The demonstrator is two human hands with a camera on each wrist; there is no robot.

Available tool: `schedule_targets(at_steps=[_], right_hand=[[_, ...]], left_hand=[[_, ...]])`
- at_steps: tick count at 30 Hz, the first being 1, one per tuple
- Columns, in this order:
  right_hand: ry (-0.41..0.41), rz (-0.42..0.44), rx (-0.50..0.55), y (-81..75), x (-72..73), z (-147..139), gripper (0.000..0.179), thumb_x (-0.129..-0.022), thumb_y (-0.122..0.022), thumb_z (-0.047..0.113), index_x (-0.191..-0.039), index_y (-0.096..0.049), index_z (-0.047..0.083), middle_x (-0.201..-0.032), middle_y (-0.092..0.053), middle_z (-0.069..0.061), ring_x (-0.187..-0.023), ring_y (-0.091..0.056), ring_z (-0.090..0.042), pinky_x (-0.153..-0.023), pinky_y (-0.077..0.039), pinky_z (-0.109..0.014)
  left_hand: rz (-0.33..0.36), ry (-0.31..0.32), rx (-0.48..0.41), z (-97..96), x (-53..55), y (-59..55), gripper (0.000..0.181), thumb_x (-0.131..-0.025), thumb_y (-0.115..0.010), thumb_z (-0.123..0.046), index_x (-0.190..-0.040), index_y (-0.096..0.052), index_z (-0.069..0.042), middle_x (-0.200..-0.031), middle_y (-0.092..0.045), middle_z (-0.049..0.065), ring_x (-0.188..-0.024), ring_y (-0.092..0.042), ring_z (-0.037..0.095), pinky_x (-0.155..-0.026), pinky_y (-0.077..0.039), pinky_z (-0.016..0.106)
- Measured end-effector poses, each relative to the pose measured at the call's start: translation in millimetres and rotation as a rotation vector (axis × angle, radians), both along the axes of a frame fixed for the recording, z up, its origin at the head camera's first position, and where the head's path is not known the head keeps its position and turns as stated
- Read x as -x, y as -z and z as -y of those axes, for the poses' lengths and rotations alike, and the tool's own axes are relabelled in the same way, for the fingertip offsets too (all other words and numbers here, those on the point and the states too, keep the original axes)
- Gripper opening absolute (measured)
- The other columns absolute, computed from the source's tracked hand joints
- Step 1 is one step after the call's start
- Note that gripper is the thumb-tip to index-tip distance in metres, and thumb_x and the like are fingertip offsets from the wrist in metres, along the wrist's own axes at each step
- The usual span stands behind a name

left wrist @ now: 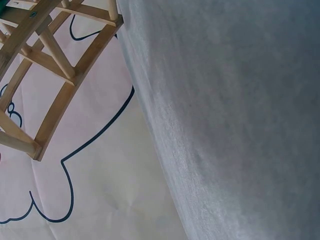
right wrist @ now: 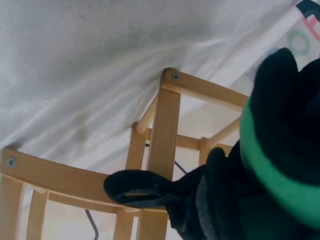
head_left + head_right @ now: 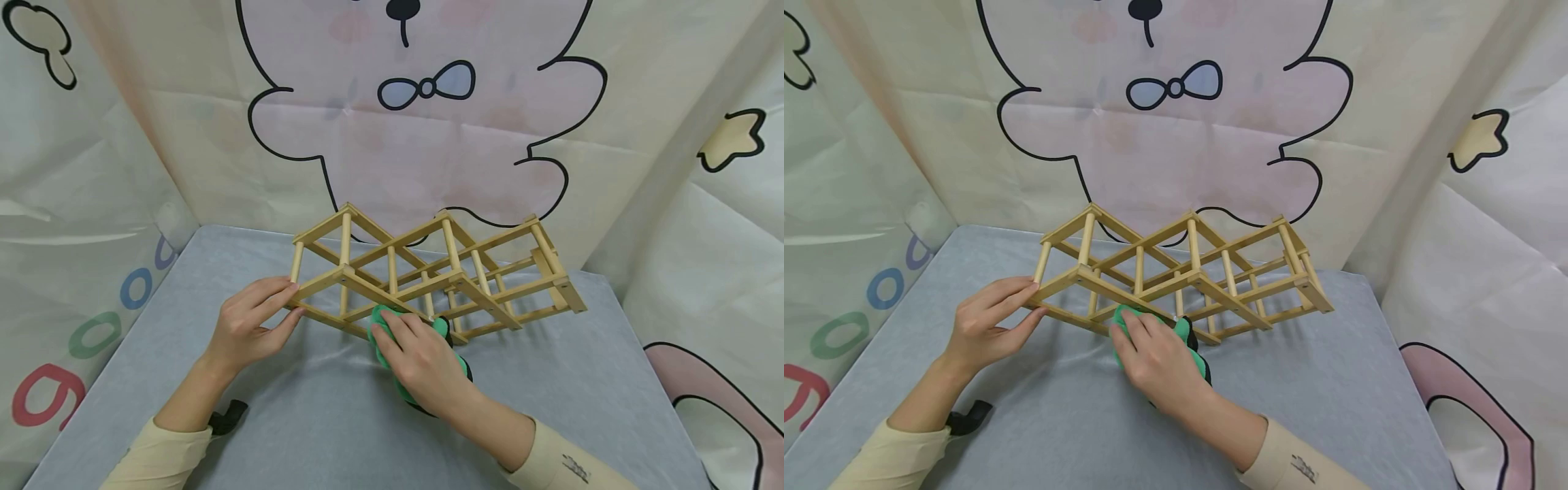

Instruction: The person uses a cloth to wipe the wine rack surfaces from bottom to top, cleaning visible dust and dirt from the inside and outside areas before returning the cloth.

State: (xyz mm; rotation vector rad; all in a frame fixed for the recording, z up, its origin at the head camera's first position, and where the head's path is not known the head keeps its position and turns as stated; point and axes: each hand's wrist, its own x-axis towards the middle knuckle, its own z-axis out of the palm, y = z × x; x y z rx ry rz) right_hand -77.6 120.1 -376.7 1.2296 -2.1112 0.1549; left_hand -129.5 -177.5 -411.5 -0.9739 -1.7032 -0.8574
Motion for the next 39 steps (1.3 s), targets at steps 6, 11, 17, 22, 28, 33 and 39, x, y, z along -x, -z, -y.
schedule_targets(at_steps=[6, 11, 17, 22, 28, 33, 39], right_hand=[[0.006, -0.021, 0.055, -0.6, 0.7, -8, 0.034, -0.112, -0.040, 0.001, -0.116, -0.074, -0.004, -0.116, -0.073, -0.023, -0.095, -0.069, -0.032, -0.081, -0.064, -0.035], [0.010, -0.009, 0.059, 5.7, 1.4, -17, 0.033, -0.111, -0.042, 0.002, -0.115, -0.074, -0.004, -0.114, -0.073, -0.023, -0.093, -0.069, -0.033, -0.080, -0.065, -0.036], [0.033, 0.040, 0.048, 21.4, -0.6, -37, 0.039, -0.114, -0.036, 0.004, -0.116, -0.074, -0.005, -0.115, -0.073, -0.023, -0.096, -0.069, -0.034, -0.081, -0.063, -0.039], [0.070, 0.085, 0.042, 36.3, -3.2, -57, 0.045, -0.116, -0.031, 0.007, -0.114, -0.075, -0.004, -0.116, -0.072, -0.022, -0.095, -0.068, -0.033, -0.079, -0.063, -0.041], [0.074, 0.130, 0.057, 48.5, -1.3, -78, 0.031, -0.107, -0.044, -0.004, -0.115, -0.074, -0.005, -0.117, -0.071, -0.024, -0.095, -0.068, -0.036, -0.078, -0.064, -0.046], [0.098, 0.151, 0.046, 49.9, 0.7, -87, 0.044, -0.075, -0.072, -0.021, -0.116, -0.073, -0.005, -0.117, -0.071, -0.024, -0.096, -0.067, -0.036, -0.079, -0.063, -0.045], [0.107, 0.115, 0.075, 41.0, 3.5, -93, 0.057, -0.063, -0.078, -0.025, -0.116, -0.072, -0.005, -0.117, -0.071, -0.025, -0.093, -0.067, -0.038, -0.073, -0.063, -0.045]], left_hand=[[-0.009, 0.000, -0.007, -1.0, 0.8, -0.4, 0.035, -0.101, -0.072, -0.025, -0.098, -0.080, 0.008, -0.096, -0.076, 0.022, -0.079, -0.073, 0.039, -0.079, -0.064, 0.035], [-0.014, -0.001, -0.007, -1.3, 0.2, -0.5, 0.035, -0.101, -0.072, -0.026, -0.098, -0.080, 0.009, -0.095, -0.076, 0.022, -0.078, -0.073, 0.039, -0.079, -0.064, 0.034], [-0.010, 0.001, -0.010, -1.9, -0.4, -0.2, 0.036, -0.101, -0.072, -0.026, -0.097, -0.080, 0.009, -0.094, -0.076, 0.022, -0.078, -0.073, 0.038, -0.081, -0.064, 0.033], [-0.010, 0.003, -0.010, -1.8, -0.3, 0.2, 0.036, -0.101, -0.072, -0.026, -0.097, -0.080, 0.009, -0.095, -0.076, 0.023, -0.078, -0.073, 0.039, -0.081, -0.064, 0.033], [-0.003, -0.003, -0.013, -0.4, -1.1, 0.5, 0.037, -0.101, -0.072, -0.027, -0.097, -0.080, 0.009, -0.095, -0.076, 0.023, -0.079, -0.073, 0.039, -0.086, -0.063, 0.029], [-0.002, -0.005, -0.007, 0.3, -1.5, 0.1, 0.037, -0.102, -0.072, -0.027, -0.098, -0.080, 0.009, -0.096, -0.076, 0.023, -0.080, -0.073, 0.040, -0.086, -0.063, 0.030], [0.009, -0.002, 0.008, 0.2, -1.4, -0.9, 0.037, -0.102, -0.072, -0.027, -0.100, -0.079, 0.009, -0.097, -0.076, 0.023, -0.081, -0.073, 0.039, -0.085, -0.063, 0.032]])
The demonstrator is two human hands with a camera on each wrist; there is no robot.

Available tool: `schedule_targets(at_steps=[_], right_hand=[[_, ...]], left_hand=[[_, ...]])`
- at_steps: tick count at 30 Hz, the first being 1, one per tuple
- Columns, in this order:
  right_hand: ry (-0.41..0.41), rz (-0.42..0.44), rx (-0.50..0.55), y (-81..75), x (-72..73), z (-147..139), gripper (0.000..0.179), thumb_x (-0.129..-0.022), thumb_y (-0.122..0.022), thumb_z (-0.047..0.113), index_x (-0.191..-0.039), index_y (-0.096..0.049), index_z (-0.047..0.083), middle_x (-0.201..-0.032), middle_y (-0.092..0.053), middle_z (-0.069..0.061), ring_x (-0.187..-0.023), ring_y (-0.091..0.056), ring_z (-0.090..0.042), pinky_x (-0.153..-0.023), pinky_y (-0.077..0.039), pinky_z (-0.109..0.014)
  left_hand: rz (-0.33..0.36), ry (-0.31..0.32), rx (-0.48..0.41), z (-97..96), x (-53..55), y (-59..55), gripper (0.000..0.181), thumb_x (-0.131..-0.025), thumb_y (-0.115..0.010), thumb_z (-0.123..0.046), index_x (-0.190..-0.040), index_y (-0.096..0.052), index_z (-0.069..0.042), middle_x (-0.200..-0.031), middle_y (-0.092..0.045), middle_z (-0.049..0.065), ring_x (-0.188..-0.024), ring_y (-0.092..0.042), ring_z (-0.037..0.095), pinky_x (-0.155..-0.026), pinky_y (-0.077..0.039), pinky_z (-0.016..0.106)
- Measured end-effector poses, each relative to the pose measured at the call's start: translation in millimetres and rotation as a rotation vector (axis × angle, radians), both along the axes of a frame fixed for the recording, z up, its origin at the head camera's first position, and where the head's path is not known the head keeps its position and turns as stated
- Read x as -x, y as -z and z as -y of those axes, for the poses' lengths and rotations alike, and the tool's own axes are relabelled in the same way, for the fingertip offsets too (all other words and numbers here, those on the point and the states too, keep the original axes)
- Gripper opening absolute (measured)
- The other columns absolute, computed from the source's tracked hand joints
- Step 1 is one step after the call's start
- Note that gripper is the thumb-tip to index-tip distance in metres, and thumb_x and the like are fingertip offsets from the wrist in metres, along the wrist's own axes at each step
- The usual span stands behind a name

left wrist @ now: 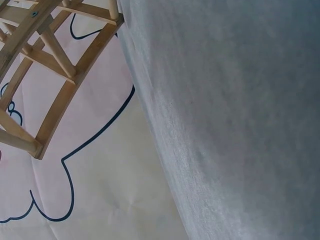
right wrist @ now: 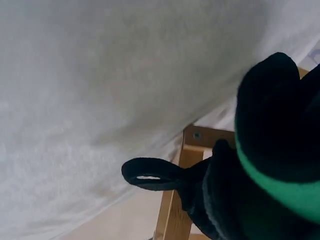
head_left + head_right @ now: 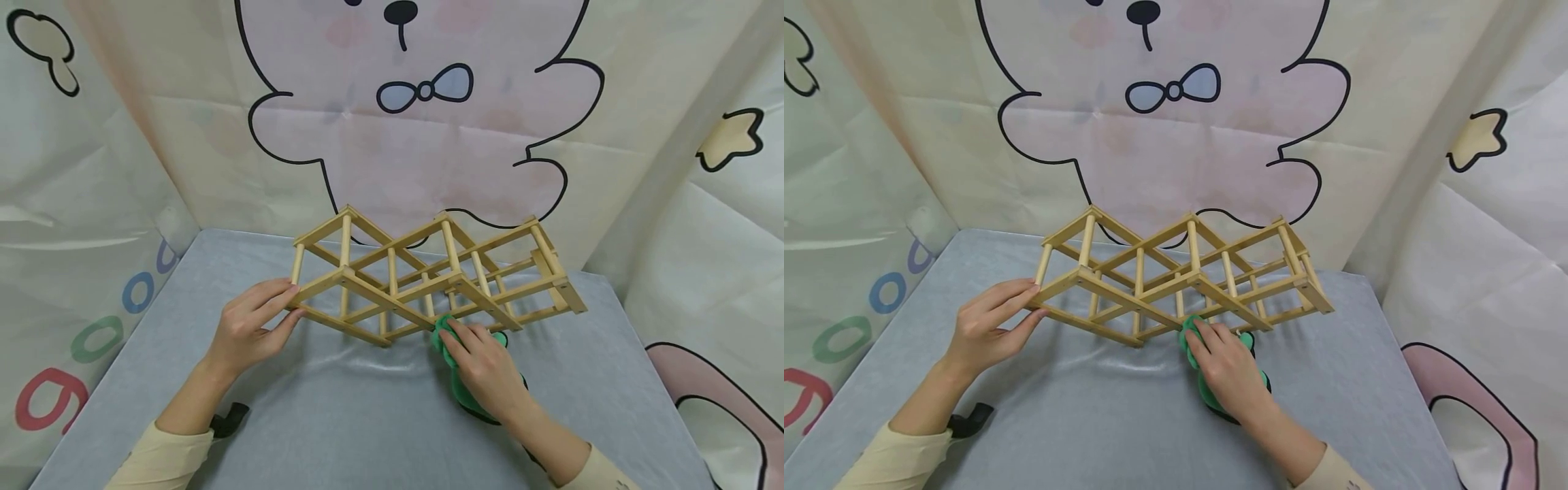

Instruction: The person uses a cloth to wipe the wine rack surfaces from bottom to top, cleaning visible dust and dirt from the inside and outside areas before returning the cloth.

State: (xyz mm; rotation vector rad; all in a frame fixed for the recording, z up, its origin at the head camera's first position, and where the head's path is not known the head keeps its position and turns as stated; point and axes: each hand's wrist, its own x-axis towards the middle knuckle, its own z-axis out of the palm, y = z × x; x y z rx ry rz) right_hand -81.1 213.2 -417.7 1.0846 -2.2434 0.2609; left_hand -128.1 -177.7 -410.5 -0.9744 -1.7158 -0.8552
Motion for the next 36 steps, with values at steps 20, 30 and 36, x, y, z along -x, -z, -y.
schedule_targets(at_steps=[20, 30, 36], right_hand=[[-0.007, -0.023, 0.060, -37.4, -7.7, -27, 0.050, -0.070, -0.074, -0.023, -0.117, -0.073, -0.006, -0.116, -0.071, -0.026, -0.090, -0.066, -0.041, -0.072, -0.061, -0.052], [0.014, -0.102, 0.117, -36.8, -10.3, -43, 0.085, -0.035, -0.087, -0.033, -0.115, -0.074, -0.007, -0.116, -0.071, -0.029, -0.087, -0.064, -0.046, -0.065, -0.058, -0.053], [0.071, -0.062, 0.079, -32.7, -11.5, -58, 0.080, -0.042, -0.085, -0.031, -0.118, -0.073, -0.006, -0.121, -0.070, -0.028, -0.091, -0.065, -0.045, -0.067, -0.059, -0.053]], left_hand=[[0.010, -0.008, -0.007, 0.1, 0.0, 1.9, 0.037, -0.102, -0.072, -0.027, -0.100, -0.079, 0.009, -0.099, -0.076, 0.023, -0.083, -0.074, 0.040, -0.092, -0.061, 0.026], [0.013, -0.009, -0.007, 0.6, -0.1, 2.0, 0.037, -0.102, -0.072, -0.027, -0.101, -0.080, 0.009, -0.099, -0.076, 0.023, -0.082, -0.074, 0.040, -0.092, -0.061, 0.027], [0.013, -0.004, -0.008, 0.1, 0.3, 1.3, 0.037, -0.102, -0.072, -0.027, -0.101, -0.079, 0.009, -0.099, -0.076, 0.023, -0.082, -0.073, 0.040, -0.090, -0.062, 0.028]])
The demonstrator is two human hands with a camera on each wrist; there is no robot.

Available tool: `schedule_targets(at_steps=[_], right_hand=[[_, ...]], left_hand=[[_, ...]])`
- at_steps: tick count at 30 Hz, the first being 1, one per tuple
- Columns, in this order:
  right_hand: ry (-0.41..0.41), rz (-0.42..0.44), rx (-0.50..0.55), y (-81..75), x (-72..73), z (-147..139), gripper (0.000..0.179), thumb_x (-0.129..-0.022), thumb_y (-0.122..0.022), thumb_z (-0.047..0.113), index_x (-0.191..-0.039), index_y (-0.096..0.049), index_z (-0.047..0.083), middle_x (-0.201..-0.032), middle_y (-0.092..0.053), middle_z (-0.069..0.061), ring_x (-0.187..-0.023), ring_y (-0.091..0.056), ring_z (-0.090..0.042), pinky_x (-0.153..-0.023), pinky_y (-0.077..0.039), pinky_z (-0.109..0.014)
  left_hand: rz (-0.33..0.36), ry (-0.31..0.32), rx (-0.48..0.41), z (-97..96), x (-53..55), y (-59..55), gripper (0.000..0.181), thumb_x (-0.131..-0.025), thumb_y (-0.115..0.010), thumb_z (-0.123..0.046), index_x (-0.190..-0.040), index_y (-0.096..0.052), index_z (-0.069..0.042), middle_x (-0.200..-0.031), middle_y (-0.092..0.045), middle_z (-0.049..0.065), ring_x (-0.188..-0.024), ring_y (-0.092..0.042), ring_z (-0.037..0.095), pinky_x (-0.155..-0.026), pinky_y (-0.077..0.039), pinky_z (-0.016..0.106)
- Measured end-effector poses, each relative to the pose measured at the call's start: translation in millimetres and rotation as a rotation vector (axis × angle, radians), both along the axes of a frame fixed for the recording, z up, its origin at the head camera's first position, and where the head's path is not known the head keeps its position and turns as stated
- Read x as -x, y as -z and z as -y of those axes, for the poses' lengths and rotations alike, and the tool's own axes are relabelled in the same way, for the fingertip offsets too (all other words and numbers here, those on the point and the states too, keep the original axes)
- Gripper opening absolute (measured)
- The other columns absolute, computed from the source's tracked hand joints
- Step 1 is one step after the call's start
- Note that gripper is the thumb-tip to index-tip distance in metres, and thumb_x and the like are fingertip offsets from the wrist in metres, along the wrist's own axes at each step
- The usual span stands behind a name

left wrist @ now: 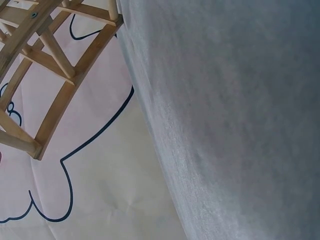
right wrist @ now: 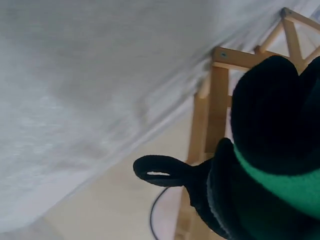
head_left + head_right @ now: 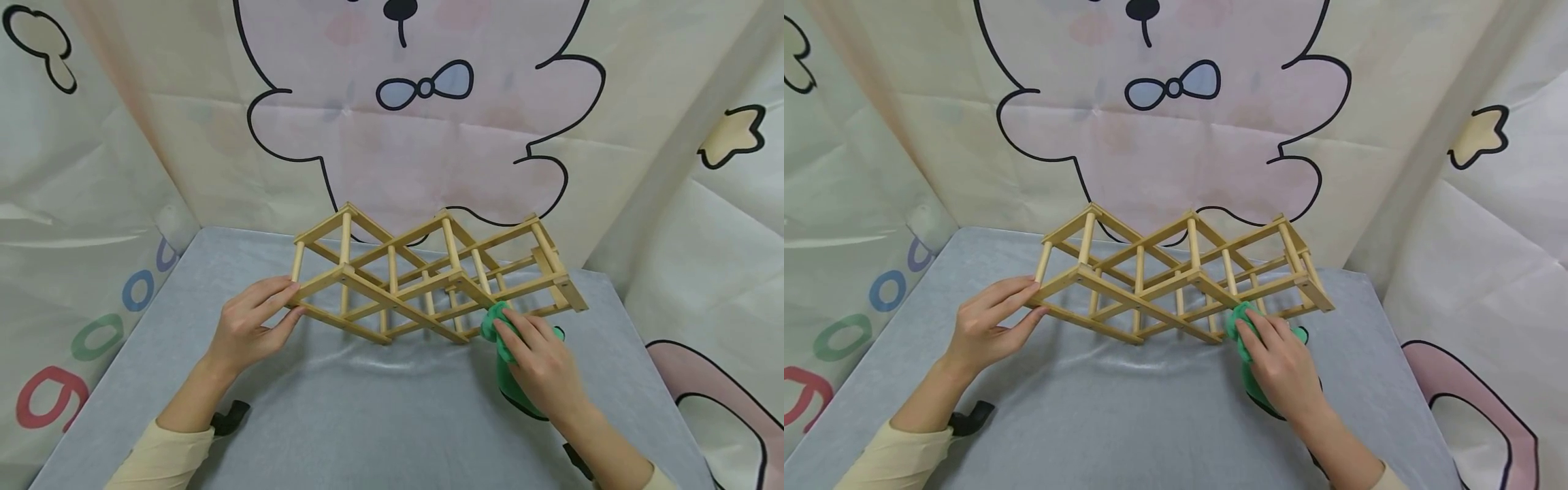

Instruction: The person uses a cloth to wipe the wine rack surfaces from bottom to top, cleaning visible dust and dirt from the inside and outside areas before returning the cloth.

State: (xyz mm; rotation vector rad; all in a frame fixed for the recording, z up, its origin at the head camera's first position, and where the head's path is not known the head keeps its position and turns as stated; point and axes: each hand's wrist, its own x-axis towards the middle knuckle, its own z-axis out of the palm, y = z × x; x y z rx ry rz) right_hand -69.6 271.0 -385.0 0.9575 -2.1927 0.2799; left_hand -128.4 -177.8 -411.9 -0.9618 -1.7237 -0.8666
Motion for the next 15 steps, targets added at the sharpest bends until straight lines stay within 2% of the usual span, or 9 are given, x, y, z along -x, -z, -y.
schedule_targets(at_steps=[5, 15], right_hand=[[0.051, 0.066, -0.040, 10.0, -0.8, -14, 0.071, -0.051, -0.085, -0.027, -0.119, -0.072, -0.007, -0.121, -0.070, -0.028, -0.094, -0.065, -0.044, -0.071, -0.060, -0.052], [0.121, 0.118, -0.050, 33.1, 0.7, -42, 0.074, -0.048, -0.088, -0.029, -0.117, -0.072, -0.008, -0.120, -0.069, -0.029, -0.099, -0.064, -0.045, -0.075, -0.060, -0.054]], left_hand=[[0.003, -0.001, -0.005, -0.3, 0.0, -0.5, 0.037, -0.102, -0.072, -0.027, -0.101, -0.079, 0.009, -0.099, -0.076, 0.024, -0.082, -0.073, 0.040, -0.091, -0.061, 0.027], [0.006, 0.000, -0.006, -0.7, 0.4, 0.2, 0.037, -0.101, -0.072, -0.027, -0.101, -0.079, 0.009, -0.099, -0.076, 0.024, -0.082, -0.073, 0.040, -0.092, -0.061, 0.026]])
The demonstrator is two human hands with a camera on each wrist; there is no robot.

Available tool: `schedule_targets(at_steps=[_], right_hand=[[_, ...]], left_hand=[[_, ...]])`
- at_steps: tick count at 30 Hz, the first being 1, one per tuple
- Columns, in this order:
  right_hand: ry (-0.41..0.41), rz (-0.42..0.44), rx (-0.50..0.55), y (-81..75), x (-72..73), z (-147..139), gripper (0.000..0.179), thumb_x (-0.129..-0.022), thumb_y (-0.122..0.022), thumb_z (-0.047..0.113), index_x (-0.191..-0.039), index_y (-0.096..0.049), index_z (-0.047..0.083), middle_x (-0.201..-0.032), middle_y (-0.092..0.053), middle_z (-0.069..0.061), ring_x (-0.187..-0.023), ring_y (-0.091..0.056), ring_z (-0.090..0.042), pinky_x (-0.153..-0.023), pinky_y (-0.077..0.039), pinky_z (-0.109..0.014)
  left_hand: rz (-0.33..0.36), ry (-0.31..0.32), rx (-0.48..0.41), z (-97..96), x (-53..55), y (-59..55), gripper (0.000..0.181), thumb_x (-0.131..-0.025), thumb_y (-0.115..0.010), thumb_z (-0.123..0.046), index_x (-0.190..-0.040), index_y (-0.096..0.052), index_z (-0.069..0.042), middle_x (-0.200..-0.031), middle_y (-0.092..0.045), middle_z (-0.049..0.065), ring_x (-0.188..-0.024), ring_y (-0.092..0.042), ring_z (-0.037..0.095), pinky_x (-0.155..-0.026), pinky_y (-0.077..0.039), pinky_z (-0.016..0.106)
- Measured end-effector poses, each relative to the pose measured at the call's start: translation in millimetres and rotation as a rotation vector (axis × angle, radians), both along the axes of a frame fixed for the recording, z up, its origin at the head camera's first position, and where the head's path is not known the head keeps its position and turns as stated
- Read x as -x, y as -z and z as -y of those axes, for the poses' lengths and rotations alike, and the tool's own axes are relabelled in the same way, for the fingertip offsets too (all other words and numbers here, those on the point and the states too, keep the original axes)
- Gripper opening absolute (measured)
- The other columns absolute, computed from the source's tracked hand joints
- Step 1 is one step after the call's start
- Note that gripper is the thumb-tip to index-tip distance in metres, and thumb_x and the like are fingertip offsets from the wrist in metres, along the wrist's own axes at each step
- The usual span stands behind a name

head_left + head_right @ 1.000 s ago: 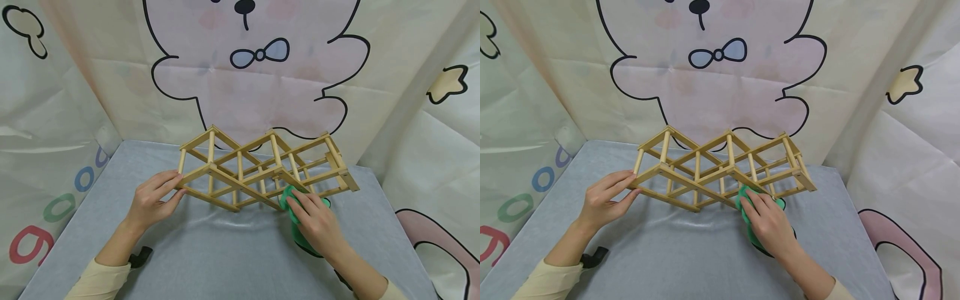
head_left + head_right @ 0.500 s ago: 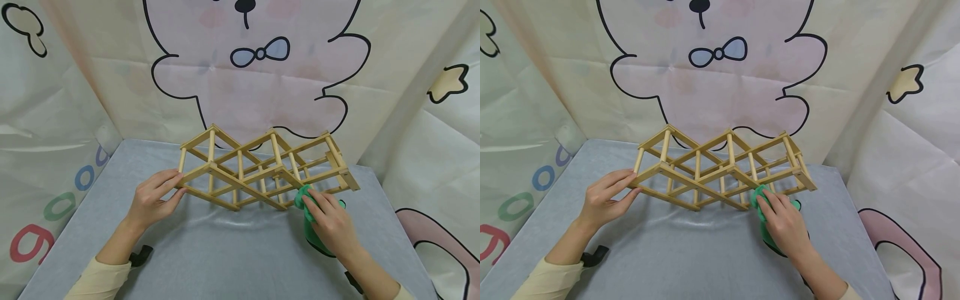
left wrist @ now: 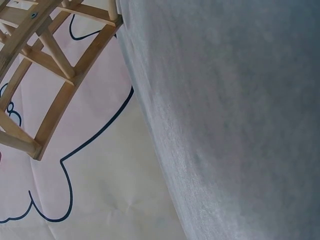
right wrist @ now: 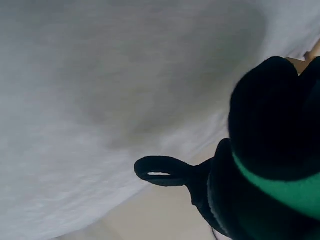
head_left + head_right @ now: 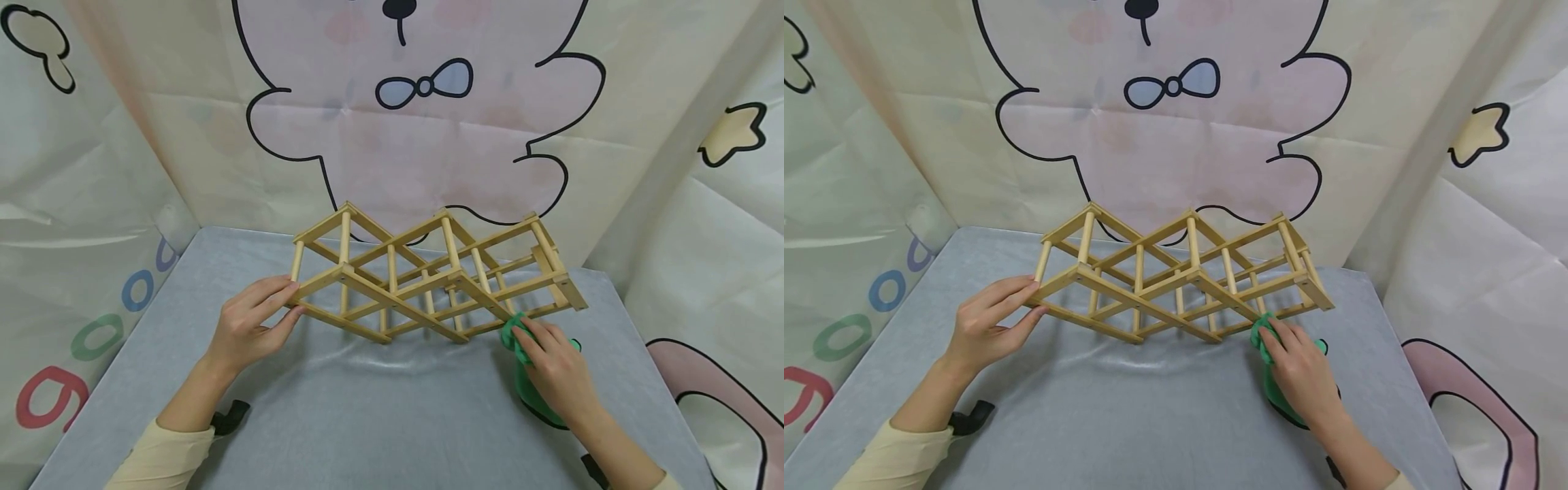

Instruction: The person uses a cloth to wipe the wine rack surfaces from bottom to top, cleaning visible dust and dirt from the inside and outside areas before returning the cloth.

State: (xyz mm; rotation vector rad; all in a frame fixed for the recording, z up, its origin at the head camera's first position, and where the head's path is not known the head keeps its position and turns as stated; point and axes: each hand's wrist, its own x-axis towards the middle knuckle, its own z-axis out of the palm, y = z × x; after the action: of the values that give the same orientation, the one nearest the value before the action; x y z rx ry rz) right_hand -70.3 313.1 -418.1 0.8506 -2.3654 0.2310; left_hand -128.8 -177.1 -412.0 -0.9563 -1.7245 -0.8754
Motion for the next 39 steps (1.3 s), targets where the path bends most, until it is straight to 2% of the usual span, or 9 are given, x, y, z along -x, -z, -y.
schedule_targets(at_steps=[7, 14, 23, 30, 32, 33, 35, 37, 39], right_hand=[[0.033, 0.012, 0.012, 10.8, 3.4, -15, 0.072, -0.048, -0.086, -0.030, -0.116, -0.073, -0.008, -0.118, -0.069, -0.027, -0.096, -0.063, -0.043, -0.069, -0.061, -0.053], [0.039, 0.006, 0.025, 12.9, 5.1, -24, 0.070, -0.048, -0.084, -0.032, -0.114, -0.072, -0.009, -0.116, -0.068, -0.028, -0.094, -0.063, -0.045, -0.070, -0.059, -0.054], [0.097, -0.027, 0.059, -3.5, 3.0, -34, 0.067, -0.052, -0.081, -0.032, -0.115, -0.072, -0.010, -0.117, -0.068, -0.030, -0.096, -0.062, -0.048, -0.075, -0.057, -0.056], [0.108, -0.094, 0.115, -14.5, -0.4, -36, 0.069, -0.049, -0.083, -0.031, -0.114, -0.074, -0.008, -0.116, -0.070, -0.029, -0.094, -0.063, -0.050, -0.071, -0.056, -0.060], [0.103, -0.111, 0.134, -16.6, -0.8, -37, 0.069, -0.049, -0.082, -0.031, -0.113, -0.074, -0.009, -0.115, -0.069, -0.030, -0.093, -0.062, -0.051, -0.089, -0.059, -0.047], [0.103, -0.124, 0.142, -18.4, -1.3, -37, 0.068, -0.050, -0.082, -0.031, -0.113, -0.074, -0.009, -0.115, -0.069, -0.031, -0.093, -0.062, -0.052, -0.098, -0.057, -0.039], [0.092, -0.158, 0.182, -21.9, -1.6, -39, 0.068, -0.048, -0.081, -0.033, -0.111, -0.074, -0.010, -0.113, -0.069, -0.032, -0.090, -0.061, -0.055, -0.111, -0.045, -0.022], [0.098, -0.187, 0.199, -26.4, -2.9, -41, 0.065, -0.050, -0.079, -0.033, -0.111, -0.074, -0.010, -0.113, -0.069, -0.032, -0.088, -0.060, -0.055, -0.113, -0.027, -0.006], [0.110, -0.212, 0.208, -30.5, -4.3, -44, 0.060, -0.055, -0.079, -0.030, -0.111, -0.074, -0.009, -0.113, -0.070, -0.032, -0.087, -0.060, -0.055, -0.112, -0.029, -0.006]], left_hand=[[-0.006, 0.010, 0.003, -0.2, 0.7, 0.1, 0.036, -0.102, -0.072, -0.027, -0.101, -0.079, 0.009, -0.098, -0.075, 0.023, -0.081, -0.073, 0.039, -0.091, -0.061, 0.026], [-0.012, 0.020, 0.006, -1.0, 1.4, -0.2, 0.035, -0.102, -0.073, -0.026, -0.100, -0.080, 0.009, -0.098, -0.075, 0.023, -0.081, -0.073, 0.039, -0.089, -0.062, 0.029], [-0.008, 0.013, 0.013, 0.0, 1.0, -0.1, 0.035, -0.102, -0.072, -0.026, -0.101, -0.080, 0.008, -0.098, -0.075, 0.022, -0.081, -0.073, 0.038, -0.088, -0.062, 0.029], [-0.005, 0.008, 0.013, 0.7, 0.7, 0.7, 0.035, -0.102, -0.072, -0.026, -0.102, -0.080, 0.008, -0.099, -0.076, 0.022, -0.083, -0.073, 0.039, -0.090, -0.062, 0.028], [-0.004, 0.007, 0.012, 0.8, 0.6, 0.9, 0.035, -0.102, -0.072, -0.026, -0.102, -0.080, 0.008, -0.099, -0.076, 0.022, -0.083, -0.073, 0.039, -0.091, -0.061, 0.028], [-0.003, 0.008, 0.012, 1.0, 0.5, 0.9, 0.035, -0.101, -0.072, -0.026, -0.102, -0.080, 0.008, -0.099, -0.076, 0.022, -0.083, -0.073, 0.039, -0.091, -0.061, 0.028], [-0.002, 0.008, 0.013, 1.2, 0.4, 1.0, 0.035, -0.101, -0.072, -0.026, -0.102, -0.080, 0.008, -0.099, -0.076, 0.022, -0.083, -0.073, 0.038, -0.091, -0.061, 0.028], [-0.001, 0.007, 0.016, 1.5, 0.3, 0.9, 0.035, -0.102, -0.072, -0.026, -0.102, -0.080, 0.008, -0.099, -0.076, 0.022, -0.082, -0.073, 0.038, -0.090, -0.062, 0.028], [-0.002, 0.005, 0.018, 1.8, 0.2, 0.7, 0.035, -0.102, -0.072, -0.026, -0.102, -0.080, 0.008, -0.099, -0.076, 0.022, -0.082, -0.073, 0.038, -0.089, -0.062, 0.028]])
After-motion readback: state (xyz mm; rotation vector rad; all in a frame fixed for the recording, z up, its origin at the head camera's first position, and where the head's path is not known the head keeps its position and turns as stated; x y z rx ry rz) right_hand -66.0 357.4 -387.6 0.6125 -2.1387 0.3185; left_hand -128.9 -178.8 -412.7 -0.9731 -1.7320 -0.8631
